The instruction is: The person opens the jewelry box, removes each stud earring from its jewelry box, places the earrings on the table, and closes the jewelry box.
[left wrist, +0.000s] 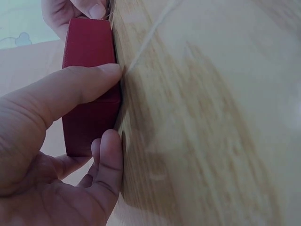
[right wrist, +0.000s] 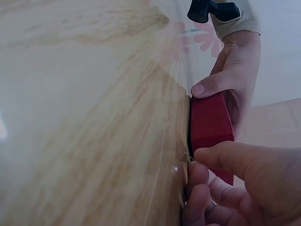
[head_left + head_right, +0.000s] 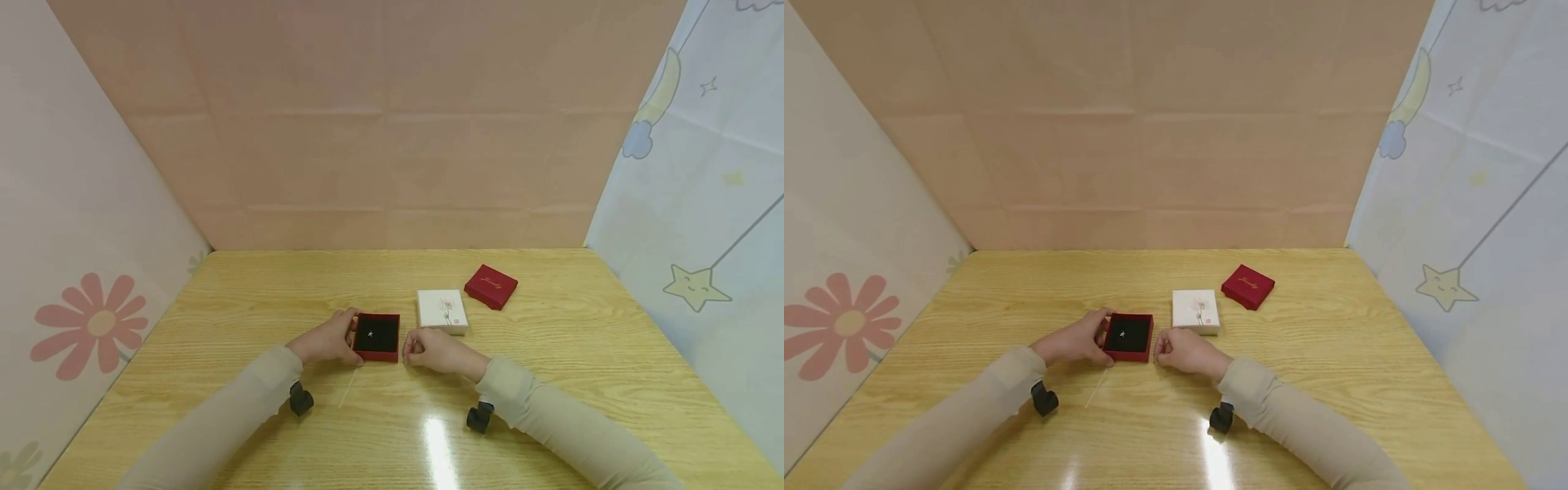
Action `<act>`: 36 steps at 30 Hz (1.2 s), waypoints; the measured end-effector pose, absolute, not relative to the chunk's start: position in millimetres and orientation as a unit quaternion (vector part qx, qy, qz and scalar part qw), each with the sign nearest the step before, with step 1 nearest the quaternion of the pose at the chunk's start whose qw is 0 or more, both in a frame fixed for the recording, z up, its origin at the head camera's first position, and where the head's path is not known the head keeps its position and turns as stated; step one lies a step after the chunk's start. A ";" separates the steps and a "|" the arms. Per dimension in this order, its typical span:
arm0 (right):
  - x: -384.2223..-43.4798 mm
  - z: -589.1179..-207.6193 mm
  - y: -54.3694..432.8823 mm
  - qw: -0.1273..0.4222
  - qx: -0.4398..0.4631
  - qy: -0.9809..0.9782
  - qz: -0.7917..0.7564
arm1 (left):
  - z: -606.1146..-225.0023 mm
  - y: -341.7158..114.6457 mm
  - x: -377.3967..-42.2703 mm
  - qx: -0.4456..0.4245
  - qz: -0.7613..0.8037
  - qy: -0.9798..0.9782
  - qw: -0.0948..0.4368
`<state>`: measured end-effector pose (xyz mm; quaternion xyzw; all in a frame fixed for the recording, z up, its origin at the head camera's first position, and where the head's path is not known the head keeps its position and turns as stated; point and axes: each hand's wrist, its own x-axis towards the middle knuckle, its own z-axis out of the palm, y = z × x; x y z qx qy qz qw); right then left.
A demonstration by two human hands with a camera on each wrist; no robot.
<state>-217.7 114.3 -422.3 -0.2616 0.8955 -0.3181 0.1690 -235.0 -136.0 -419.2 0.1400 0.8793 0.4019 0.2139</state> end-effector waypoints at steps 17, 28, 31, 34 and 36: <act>-216.5 -419.6 116.0 0.173 -0.254 0.893 -0.328 | -420.5 -135.6 -237.3 0.135 0.396 0.882 0.215; -220.8 -393.8 113.1 0.189 -0.287 0.876 -0.339 | -422.7 -135.9 -237.8 0.128 0.393 0.884 0.218; -224.4 -377.1 107.8 0.169 -0.314 0.857 -0.372 | -422.8 -136.0 -237.8 0.123 0.399 0.882 0.217; -228.4 -369.0 99.9 0.139 -0.325 0.844 -0.404 | -423.2 -136.0 -238.5 0.127 0.397 0.883 0.215; -229.9 -368.6 93.0 0.122 -0.327 0.842 -0.411 | -423.4 -136.3 -238.8 0.130 0.396 0.883 0.215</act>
